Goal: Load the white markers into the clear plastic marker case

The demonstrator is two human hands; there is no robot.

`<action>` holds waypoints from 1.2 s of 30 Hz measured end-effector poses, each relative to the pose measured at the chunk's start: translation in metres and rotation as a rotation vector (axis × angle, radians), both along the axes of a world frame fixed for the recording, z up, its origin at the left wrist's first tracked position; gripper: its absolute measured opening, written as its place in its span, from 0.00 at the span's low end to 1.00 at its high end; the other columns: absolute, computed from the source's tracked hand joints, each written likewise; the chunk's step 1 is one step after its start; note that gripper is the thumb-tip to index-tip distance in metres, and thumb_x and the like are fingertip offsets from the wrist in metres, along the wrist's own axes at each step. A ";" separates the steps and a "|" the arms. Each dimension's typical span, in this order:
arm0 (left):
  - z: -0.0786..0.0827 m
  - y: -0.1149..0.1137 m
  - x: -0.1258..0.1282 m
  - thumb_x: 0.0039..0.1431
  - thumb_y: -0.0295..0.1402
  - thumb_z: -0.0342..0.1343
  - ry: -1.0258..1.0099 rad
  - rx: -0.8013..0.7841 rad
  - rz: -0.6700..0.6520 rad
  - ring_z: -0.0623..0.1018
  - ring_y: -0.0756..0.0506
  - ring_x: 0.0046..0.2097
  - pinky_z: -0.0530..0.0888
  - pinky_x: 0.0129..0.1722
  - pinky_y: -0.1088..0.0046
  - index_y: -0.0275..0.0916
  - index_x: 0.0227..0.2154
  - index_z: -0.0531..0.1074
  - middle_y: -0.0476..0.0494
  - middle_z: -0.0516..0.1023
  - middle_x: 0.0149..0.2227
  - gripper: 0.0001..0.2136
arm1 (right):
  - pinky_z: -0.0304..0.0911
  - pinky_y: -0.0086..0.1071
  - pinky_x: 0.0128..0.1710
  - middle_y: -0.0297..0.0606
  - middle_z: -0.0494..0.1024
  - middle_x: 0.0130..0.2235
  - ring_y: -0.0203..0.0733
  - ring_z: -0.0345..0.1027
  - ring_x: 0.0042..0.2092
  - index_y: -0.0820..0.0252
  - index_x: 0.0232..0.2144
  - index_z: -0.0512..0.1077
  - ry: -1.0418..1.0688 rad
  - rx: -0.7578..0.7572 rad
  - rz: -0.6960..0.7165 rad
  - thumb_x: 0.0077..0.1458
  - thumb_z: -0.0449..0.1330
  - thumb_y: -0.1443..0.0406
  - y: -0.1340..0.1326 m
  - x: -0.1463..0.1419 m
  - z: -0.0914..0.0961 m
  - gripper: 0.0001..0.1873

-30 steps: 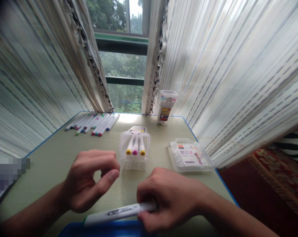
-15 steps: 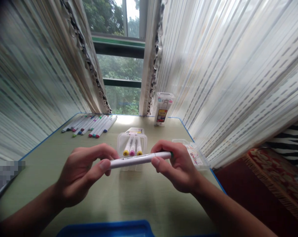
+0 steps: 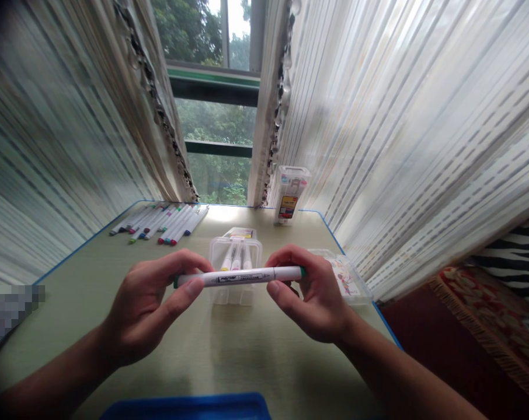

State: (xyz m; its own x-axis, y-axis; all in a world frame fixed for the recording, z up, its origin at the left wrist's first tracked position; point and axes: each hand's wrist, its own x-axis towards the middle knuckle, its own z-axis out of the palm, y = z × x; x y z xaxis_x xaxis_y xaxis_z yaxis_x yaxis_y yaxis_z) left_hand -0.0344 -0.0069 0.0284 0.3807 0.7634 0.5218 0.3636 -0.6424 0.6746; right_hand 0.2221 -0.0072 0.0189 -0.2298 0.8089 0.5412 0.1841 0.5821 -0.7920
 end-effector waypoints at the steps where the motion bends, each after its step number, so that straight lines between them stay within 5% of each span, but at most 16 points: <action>1: 0.000 0.000 0.000 0.69 0.33 0.52 -0.005 0.005 0.006 0.70 0.50 0.25 0.65 0.27 0.73 0.37 0.37 0.77 0.52 0.70 0.24 0.10 | 0.57 0.26 0.19 0.29 0.72 0.23 0.33 0.62 0.22 0.59 0.35 0.77 0.007 0.003 -0.002 0.56 0.65 0.68 0.000 0.000 -0.001 0.02; 19: -0.008 0.001 0.004 0.68 0.29 0.54 -0.299 -0.038 0.036 0.72 0.51 0.29 0.66 0.27 0.74 0.38 0.40 0.78 0.50 0.74 0.29 0.07 | 0.54 0.27 0.19 0.33 0.76 0.23 0.36 0.61 0.22 0.58 0.37 0.77 0.349 -0.259 0.085 0.61 0.57 0.64 0.002 0.001 -0.009 0.08; 28: -0.012 0.009 -0.001 0.72 0.31 0.54 -0.398 -0.152 0.018 0.63 0.53 0.25 0.58 0.23 0.75 0.41 0.40 0.76 0.55 0.64 0.24 0.06 | 0.51 0.24 0.18 0.29 0.68 0.23 0.32 0.58 0.22 0.56 0.38 0.78 0.418 -0.175 0.045 0.61 0.63 0.67 0.000 0.001 -0.011 0.04; 36: -0.009 0.010 0.002 0.70 0.31 0.56 -0.508 -0.260 0.034 0.64 0.52 0.25 0.57 0.22 0.75 0.40 0.38 0.77 0.53 0.65 0.24 0.06 | 0.56 0.24 0.20 0.34 0.77 0.29 0.32 0.61 0.24 0.55 0.40 0.80 0.428 -0.182 0.040 0.62 0.67 0.65 0.001 -0.003 -0.008 0.04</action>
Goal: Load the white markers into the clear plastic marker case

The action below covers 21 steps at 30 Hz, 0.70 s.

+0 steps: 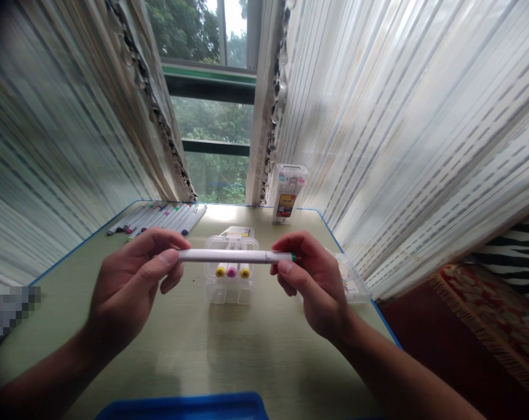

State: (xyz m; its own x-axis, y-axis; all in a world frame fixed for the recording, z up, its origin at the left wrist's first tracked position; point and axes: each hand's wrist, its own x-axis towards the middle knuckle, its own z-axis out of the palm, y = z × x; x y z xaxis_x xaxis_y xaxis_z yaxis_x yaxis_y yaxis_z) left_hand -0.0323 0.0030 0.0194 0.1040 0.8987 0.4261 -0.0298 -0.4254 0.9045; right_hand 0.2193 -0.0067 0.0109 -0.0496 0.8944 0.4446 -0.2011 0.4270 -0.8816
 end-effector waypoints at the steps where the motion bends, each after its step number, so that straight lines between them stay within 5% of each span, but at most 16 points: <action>1: 0.000 0.000 0.000 0.70 0.31 0.56 0.017 0.019 0.005 0.64 0.52 0.25 0.58 0.23 0.75 0.40 0.38 0.77 0.53 0.67 0.24 0.06 | 0.55 0.24 0.19 0.34 0.76 0.29 0.32 0.61 0.23 0.55 0.39 0.80 0.001 -0.004 -0.011 0.63 0.67 0.63 0.000 -0.001 0.000 0.03; 14: -0.003 0.002 0.000 0.69 0.34 0.59 -0.044 -0.030 -0.015 0.64 0.52 0.25 0.59 0.22 0.76 0.41 0.39 0.77 0.54 0.66 0.25 0.05 | 0.51 0.24 0.18 0.25 0.65 0.23 0.29 0.54 0.21 0.53 0.42 0.80 -0.029 0.004 -0.014 0.64 0.70 0.61 0.004 0.003 -0.004 0.06; 21: 0.000 0.000 0.001 0.69 0.32 0.59 -0.108 -0.034 -0.022 0.64 0.53 0.24 0.58 0.21 0.77 0.41 0.37 0.78 0.54 0.65 0.24 0.04 | 0.52 0.23 0.17 0.28 0.72 0.25 0.28 0.58 0.21 0.54 0.42 0.80 -0.039 -0.029 -0.041 0.59 0.73 0.66 0.007 0.002 -0.004 0.09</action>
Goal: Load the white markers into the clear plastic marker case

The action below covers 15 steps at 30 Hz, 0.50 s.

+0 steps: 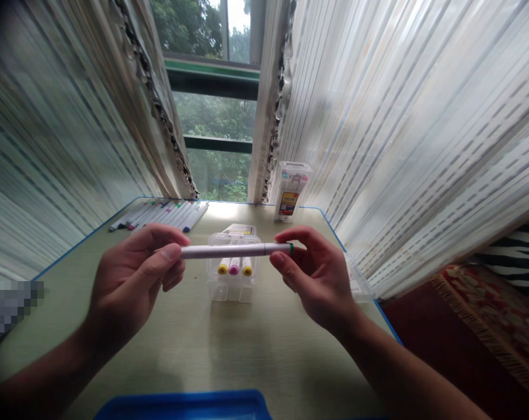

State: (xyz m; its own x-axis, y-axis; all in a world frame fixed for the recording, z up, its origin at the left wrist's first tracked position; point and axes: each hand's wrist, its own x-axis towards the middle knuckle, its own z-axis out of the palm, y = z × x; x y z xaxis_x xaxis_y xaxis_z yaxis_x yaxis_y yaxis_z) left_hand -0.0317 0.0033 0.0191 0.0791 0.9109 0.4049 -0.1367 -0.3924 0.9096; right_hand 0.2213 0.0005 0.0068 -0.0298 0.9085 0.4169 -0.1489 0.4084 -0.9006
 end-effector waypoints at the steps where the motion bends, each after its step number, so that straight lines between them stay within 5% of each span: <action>1: 0.000 -0.001 0.000 0.68 0.32 0.59 -0.005 0.004 0.004 0.64 0.53 0.24 0.58 0.21 0.77 0.42 0.37 0.78 0.53 0.66 0.24 0.04 | 0.53 0.22 0.16 0.27 0.72 0.24 0.28 0.57 0.20 0.54 0.41 0.81 0.017 -0.013 -0.004 0.59 0.73 0.66 0.001 -0.001 0.001 0.09; 15: 0.003 -0.002 0.001 0.64 0.33 0.63 0.078 0.014 0.095 0.66 0.51 0.24 0.60 0.22 0.76 0.39 0.38 0.77 0.53 0.67 0.24 0.03 | 0.59 0.23 0.13 0.34 0.80 0.30 0.28 0.62 0.17 0.57 0.41 0.82 0.069 -0.072 -0.029 0.62 0.70 0.61 0.004 0.000 0.002 0.07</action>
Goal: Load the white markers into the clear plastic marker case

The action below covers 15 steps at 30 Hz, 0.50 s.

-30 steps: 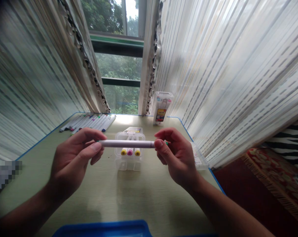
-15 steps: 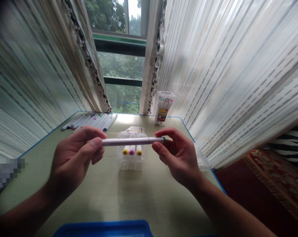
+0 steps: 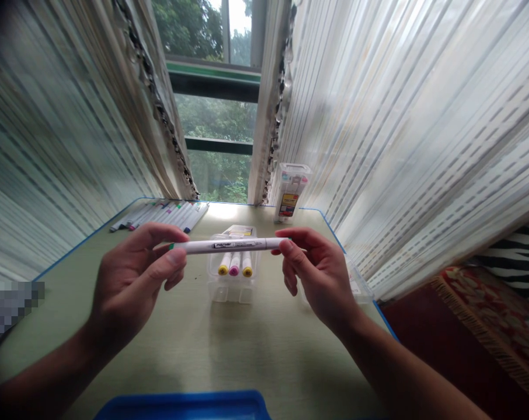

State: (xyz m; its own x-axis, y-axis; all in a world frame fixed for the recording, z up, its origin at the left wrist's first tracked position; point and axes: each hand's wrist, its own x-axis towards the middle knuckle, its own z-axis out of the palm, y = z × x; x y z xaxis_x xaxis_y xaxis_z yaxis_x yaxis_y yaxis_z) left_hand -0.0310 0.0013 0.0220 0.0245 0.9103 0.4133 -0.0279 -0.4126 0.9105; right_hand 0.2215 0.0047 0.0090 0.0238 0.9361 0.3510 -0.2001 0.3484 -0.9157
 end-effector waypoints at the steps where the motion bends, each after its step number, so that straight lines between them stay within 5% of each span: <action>1: 0.000 0.000 0.000 0.64 0.33 0.63 0.003 -0.005 -0.002 0.66 0.51 0.24 0.60 0.21 0.77 0.39 0.38 0.77 0.53 0.67 0.24 0.04 | 0.59 0.23 0.13 0.33 0.79 0.29 0.28 0.61 0.18 0.57 0.41 0.82 0.002 -0.002 -0.002 0.62 0.70 0.62 0.000 0.000 0.000 0.07; 8: -0.001 0.004 0.003 0.67 0.34 0.61 -0.077 -0.052 -0.095 0.64 0.53 0.22 0.60 0.19 0.79 0.39 0.39 0.77 0.54 0.66 0.23 0.04 | 0.58 0.23 0.14 0.24 0.66 0.19 0.31 0.59 0.18 0.58 0.42 0.81 0.002 0.009 0.005 0.61 0.70 0.64 -0.002 -0.001 0.004 0.07; 15: -0.001 0.001 0.003 0.67 0.31 0.61 -0.087 -0.016 -0.054 0.67 0.53 0.23 0.63 0.20 0.79 0.39 0.38 0.78 0.53 0.69 0.24 0.03 | 0.58 0.23 0.12 0.33 0.79 0.30 0.28 0.61 0.18 0.59 0.43 0.81 -0.036 -0.057 0.007 0.62 0.70 0.59 0.005 0.000 -0.001 0.11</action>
